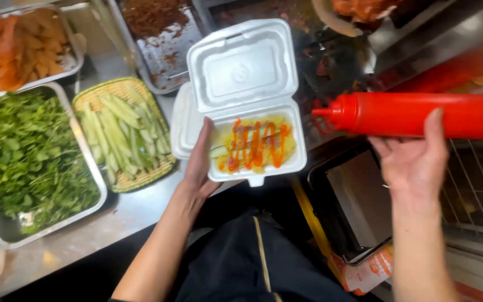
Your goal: Preparing a food order in a styrofoam container and handling a cash transaction
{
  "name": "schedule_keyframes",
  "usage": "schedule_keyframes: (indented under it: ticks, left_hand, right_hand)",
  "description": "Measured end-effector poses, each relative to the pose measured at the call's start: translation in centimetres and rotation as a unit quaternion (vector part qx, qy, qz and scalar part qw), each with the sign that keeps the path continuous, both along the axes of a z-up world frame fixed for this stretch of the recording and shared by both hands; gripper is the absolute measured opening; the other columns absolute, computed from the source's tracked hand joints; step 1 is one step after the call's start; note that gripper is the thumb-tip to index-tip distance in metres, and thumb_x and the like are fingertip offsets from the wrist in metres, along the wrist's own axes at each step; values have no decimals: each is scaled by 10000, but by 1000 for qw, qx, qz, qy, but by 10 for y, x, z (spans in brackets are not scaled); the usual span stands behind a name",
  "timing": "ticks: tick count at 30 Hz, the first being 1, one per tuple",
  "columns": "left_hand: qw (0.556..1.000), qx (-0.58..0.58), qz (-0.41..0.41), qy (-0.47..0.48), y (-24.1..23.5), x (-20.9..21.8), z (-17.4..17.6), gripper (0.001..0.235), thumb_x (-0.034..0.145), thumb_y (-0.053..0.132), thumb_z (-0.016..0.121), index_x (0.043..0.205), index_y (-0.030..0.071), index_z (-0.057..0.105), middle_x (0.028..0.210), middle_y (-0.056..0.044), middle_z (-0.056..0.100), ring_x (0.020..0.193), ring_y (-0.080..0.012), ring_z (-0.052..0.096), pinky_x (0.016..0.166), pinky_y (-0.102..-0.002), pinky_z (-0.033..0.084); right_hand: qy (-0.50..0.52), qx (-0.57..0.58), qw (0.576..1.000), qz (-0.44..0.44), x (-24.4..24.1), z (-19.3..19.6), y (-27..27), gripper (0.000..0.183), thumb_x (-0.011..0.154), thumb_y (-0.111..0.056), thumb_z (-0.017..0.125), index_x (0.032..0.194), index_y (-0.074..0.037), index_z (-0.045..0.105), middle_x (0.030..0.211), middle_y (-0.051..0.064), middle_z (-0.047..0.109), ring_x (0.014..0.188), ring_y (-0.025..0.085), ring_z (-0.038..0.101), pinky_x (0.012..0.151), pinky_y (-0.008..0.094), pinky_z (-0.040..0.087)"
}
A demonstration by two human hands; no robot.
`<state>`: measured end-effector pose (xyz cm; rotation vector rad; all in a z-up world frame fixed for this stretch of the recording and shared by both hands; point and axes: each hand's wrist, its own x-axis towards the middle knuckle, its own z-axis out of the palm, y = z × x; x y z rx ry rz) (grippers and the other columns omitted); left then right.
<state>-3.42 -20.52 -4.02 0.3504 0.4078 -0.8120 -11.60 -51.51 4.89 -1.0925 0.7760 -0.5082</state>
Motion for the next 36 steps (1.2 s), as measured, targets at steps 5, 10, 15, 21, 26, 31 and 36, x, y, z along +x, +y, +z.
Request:
schedule_keyframes:
  ticks: [5,10,15,21,26,31,36]
  left_hand:
    - [994,108,20,4,-31,19,33,891,829,682,528,1446,39,551,1470,-250,557,1284,-449,572,1065,-644,439]
    - [970,208,121,-15,-28,25,44,816,860,665,484,1442,97,551,1456,-201,586,1247,-416,617,1066,-645,468]
    - [941,265,211,-13,-12,14,56,745,865,654,520,1409,148,577,1408,-146,629,1218,-375,652,1063,-615,501]
    - [920,260,294,-5,26,-15,31,717,892,654,527,1390,142,602,1372,-154,651,1140,-363,686,1004,-605,537]
    - [909,236,341,31,54,-61,4,753,891,610,507,1418,74,557,1395,-210,606,1220,-384,608,1038,-594,475]
    - [911,175,370,43,83,-97,26,720,883,482,492,1459,51,516,1449,-222,565,1319,-393,538,1147,-557,408]
    - [905,154,396,-17,158,-128,11,712,902,491,483,1477,70,487,1463,-228,546,1311,-406,532,1067,-579,443]
  right_hand:
    - [-87,359,928,-58,16,-88,-105,880,712,-422,894,1368,-40,448,1137,119,678,979,252,743,736,328,699]
    - [-153,634,743,-147,58,-157,-196,1337,676,-204,913,1625,-159,-27,1193,216,717,975,273,756,755,322,669]
    - [-111,579,801,-103,59,-150,-194,960,936,-605,390,1529,61,36,1203,173,703,892,167,769,766,281,690]
    - [151,-431,866,204,77,-192,-66,216,959,-283,783,1110,-130,807,967,91,771,915,196,731,808,266,575]
    - [125,-756,622,165,102,-227,-68,437,921,-560,775,1177,-209,814,996,86,705,919,343,663,830,441,514]
    - [246,-750,583,191,101,-225,-68,651,974,-640,630,1362,-134,763,1197,311,687,1067,539,569,801,663,437]
    - [409,-661,523,351,122,-219,-6,974,882,-863,460,1398,-59,652,1322,261,679,1244,487,568,1018,583,396]
